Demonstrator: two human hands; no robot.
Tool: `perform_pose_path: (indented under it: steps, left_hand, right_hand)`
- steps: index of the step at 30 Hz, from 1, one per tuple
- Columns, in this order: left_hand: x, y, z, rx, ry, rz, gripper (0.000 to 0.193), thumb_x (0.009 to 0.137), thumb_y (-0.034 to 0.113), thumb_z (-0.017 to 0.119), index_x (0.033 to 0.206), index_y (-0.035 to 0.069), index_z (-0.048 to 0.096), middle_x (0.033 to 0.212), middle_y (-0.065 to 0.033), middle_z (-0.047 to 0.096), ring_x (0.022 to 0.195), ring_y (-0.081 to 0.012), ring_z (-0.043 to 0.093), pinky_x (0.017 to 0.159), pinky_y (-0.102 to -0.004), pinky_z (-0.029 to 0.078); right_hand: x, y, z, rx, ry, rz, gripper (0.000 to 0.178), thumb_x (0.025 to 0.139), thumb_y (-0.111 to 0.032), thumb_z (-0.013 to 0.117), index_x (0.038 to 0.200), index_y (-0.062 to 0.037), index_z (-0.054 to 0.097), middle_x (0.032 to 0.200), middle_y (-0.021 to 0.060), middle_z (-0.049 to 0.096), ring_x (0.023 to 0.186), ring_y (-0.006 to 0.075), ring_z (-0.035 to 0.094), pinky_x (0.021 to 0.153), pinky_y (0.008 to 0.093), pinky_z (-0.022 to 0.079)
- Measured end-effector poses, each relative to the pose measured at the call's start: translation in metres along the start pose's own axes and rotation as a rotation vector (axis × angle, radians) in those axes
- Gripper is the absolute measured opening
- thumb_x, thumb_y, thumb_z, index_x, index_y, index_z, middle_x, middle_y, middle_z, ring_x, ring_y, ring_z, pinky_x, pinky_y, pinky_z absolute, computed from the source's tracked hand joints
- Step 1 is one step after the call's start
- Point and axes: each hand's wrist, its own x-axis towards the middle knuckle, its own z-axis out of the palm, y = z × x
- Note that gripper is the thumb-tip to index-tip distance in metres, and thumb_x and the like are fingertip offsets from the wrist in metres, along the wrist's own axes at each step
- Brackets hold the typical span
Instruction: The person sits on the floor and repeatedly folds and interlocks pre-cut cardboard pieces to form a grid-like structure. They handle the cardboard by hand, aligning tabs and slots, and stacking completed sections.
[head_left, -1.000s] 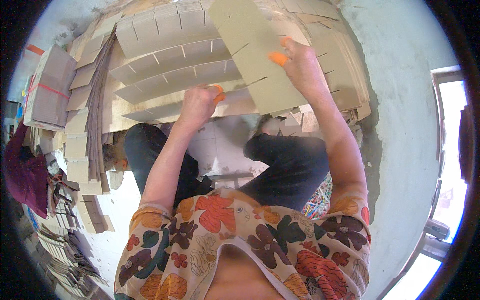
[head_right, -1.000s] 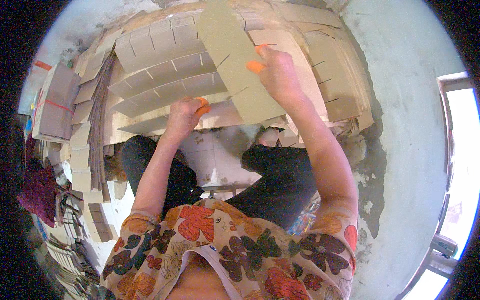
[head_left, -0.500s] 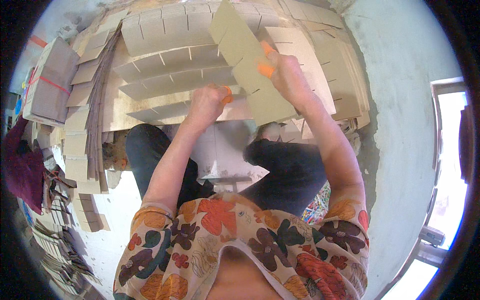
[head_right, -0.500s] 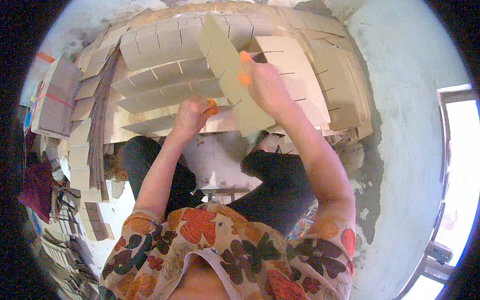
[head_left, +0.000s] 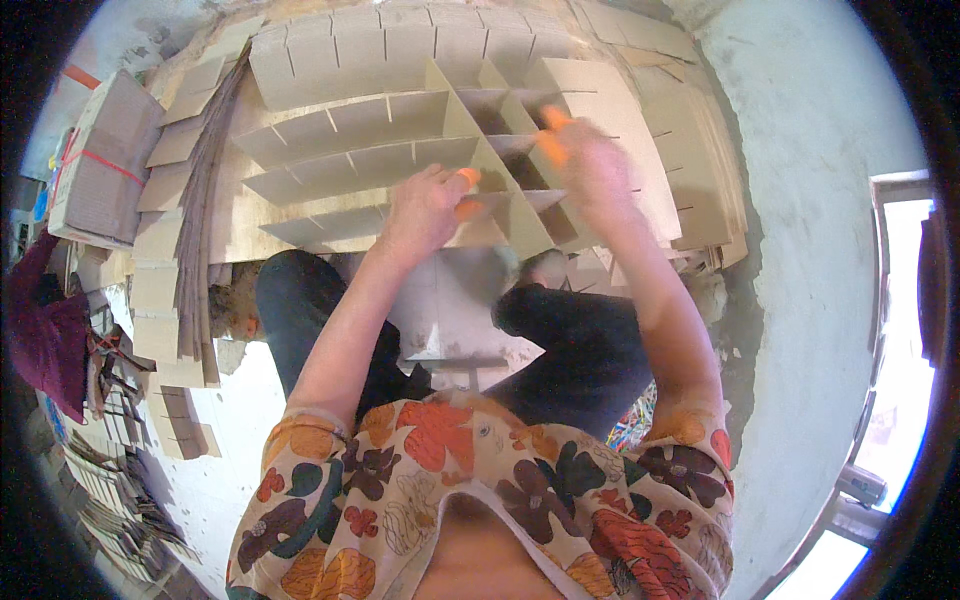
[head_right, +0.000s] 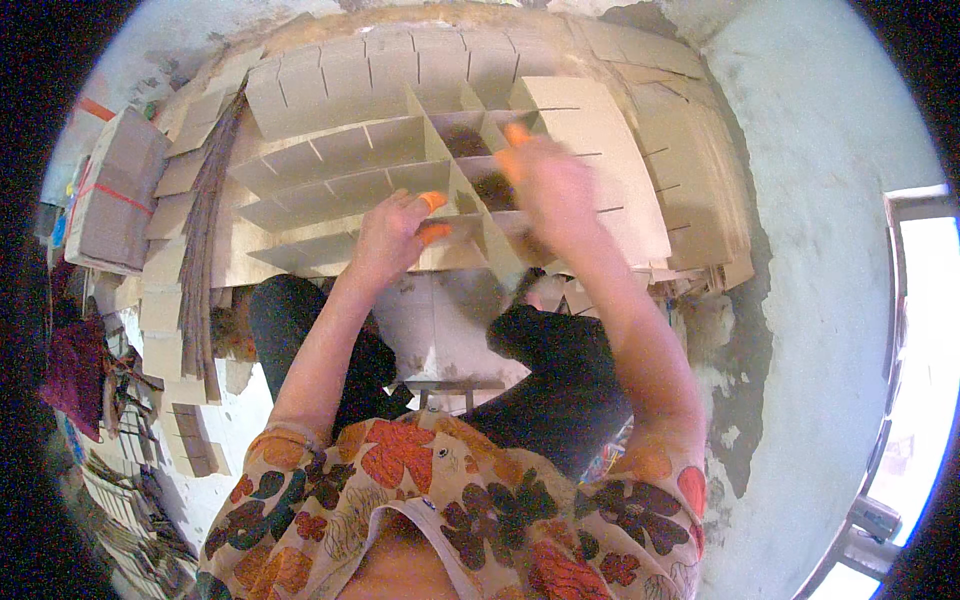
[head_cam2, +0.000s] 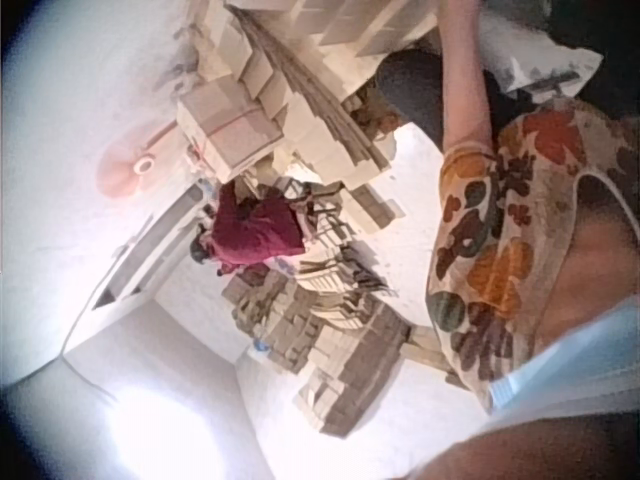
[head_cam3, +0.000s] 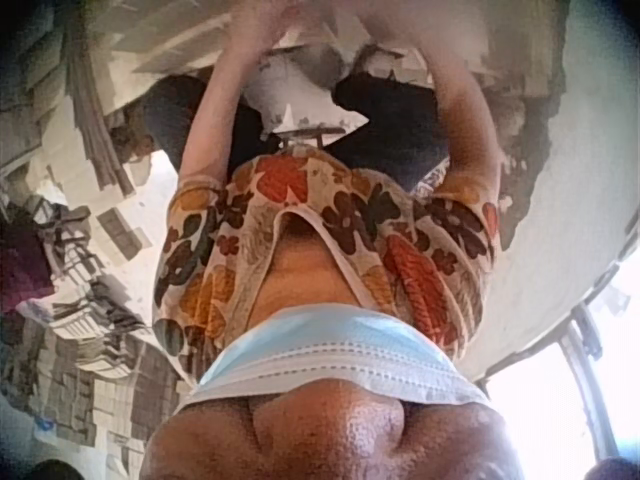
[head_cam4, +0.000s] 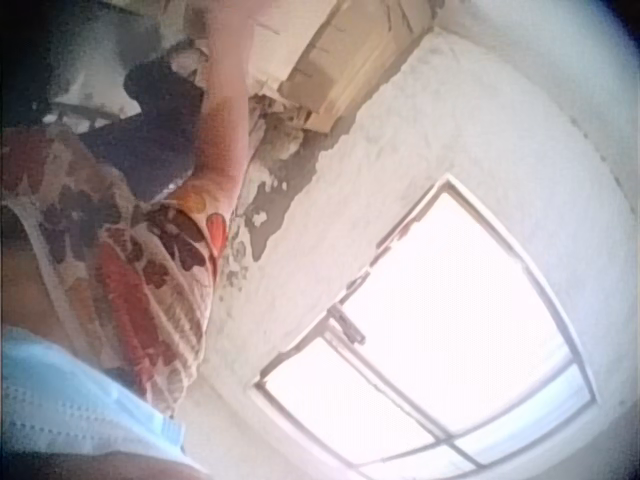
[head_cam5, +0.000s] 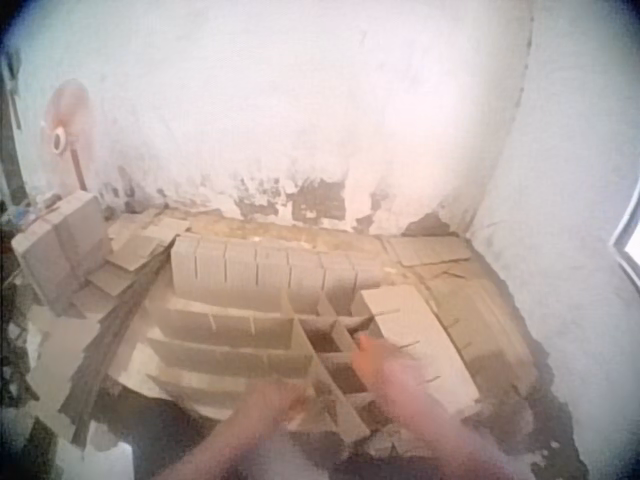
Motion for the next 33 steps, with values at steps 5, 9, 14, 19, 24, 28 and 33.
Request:
perform_pose_path:
  steps: [5,9,14,19,24,28,33]
  left_hand:
    - [0.019,0.03,-0.01,0.094,-0.036,0.231,0.075,0.072,0.04,0.067,0.13,0.001,0.04,0.135,-0.0152,0.039,0.127,-0.0299,0.032,0.102,-0.0425,0.031]
    - [0.022,0.027,0.012,0.259,-0.284,0.216,0.082,0.074,0.049,0.062,0.133,-0.001,0.035,0.142,-0.0174,0.031,0.135,-0.0296,0.023,0.108,-0.0437,0.023]
    - [0.019,0.027,-0.001,0.192,-0.224,0.123,0.077,0.076,0.048,0.062,0.133,0.001,0.037,0.14,-0.0185,0.034,0.132,-0.0301,0.029,0.106,-0.043,0.025]
    - [-0.004,0.009,-0.026,0.084,0.075,0.084,0.063,0.074,0.036,0.07,0.123,0.003,0.048,0.119,-0.0188,0.054,0.112,-0.0342,0.049,0.095,-0.0416,0.038]
    - [-0.023,-0.003,-0.052,0.139,0.174,-0.015,0.05,0.07,0.028,0.075,0.109,0.003,0.058,0.099,-0.0166,0.063,0.093,-0.0339,0.058,0.083,-0.0404,0.045]
    - [-0.036,-0.016,-0.054,0.162,0.195,-0.05,0.05,0.073,0.034,0.071,0.107,-0.001,0.059,0.096,-0.0161,0.063,0.095,-0.0332,0.057,0.087,-0.0407,0.042]
    - [-0.046,-0.02,-0.061,0.136,0.208,-0.068,0.046,0.069,0.029,0.075,0.105,0.005,0.061,0.095,-0.0152,0.064,0.088,-0.0317,0.059,0.077,-0.039,0.046]
  right_hand:
    - [-0.033,0.128,-0.01,-0.313,0.426,0.243,0.051,0.082,-0.039,0.061,0.114,-0.0003,0.056,0.097,0.0181,0.063,0.088,0.0331,0.06,0.076,0.0417,0.048]
    - [-0.059,0.216,0.01,-0.037,0.122,0.468,0.05,0.077,-0.038,0.068,0.105,0.0024,0.06,0.094,0.0176,0.065,0.085,0.0282,0.063,0.074,0.0377,0.049]
    - [-0.061,0.179,-0.01,0.604,0.053,0.596,0.041,0.078,-0.035,0.067,0.095,0.0028,0.062,0.078,0.011,0.065,0.07,0.0173,0.063,0.064,0.0303,0.049]
    - [-0.056,0.185,-0.022,0.74,0.047,0.697,0.031,0.081,-0.028,0.062,0.092,0.0017,0.063,0.075,0.0073,0.063,0.064,0.0158,0.059,0.061,0.0296,0.048]
    - [-0.064,0.164,-0.039,0.928,0.164,0.731,0.031,0.08,-0.027,0.06,0.093,0.0017,0.063,0.08,0.0088,0.062,0.068,0.0158,0.058,0.062,0.0321,0.047]
    - [-0.066,0.16,-0.044,0.906,0.158,0.838,0.033,0.078,-0.026,0.062,0.094,0.0032,0.063,0.087,0.0093,0.063,0.076,0.0175,0.06,0.066,0.0312,0.047]
    - [-0.076,0.222,-0.059,0.519,0.356,0.523,0.034,0.075,-0.025,0.07,0.096,0.0005,0.065,0.091,0.0088,0.065,0.082,0.0157,0.059,0.073,0.0297,0.047]
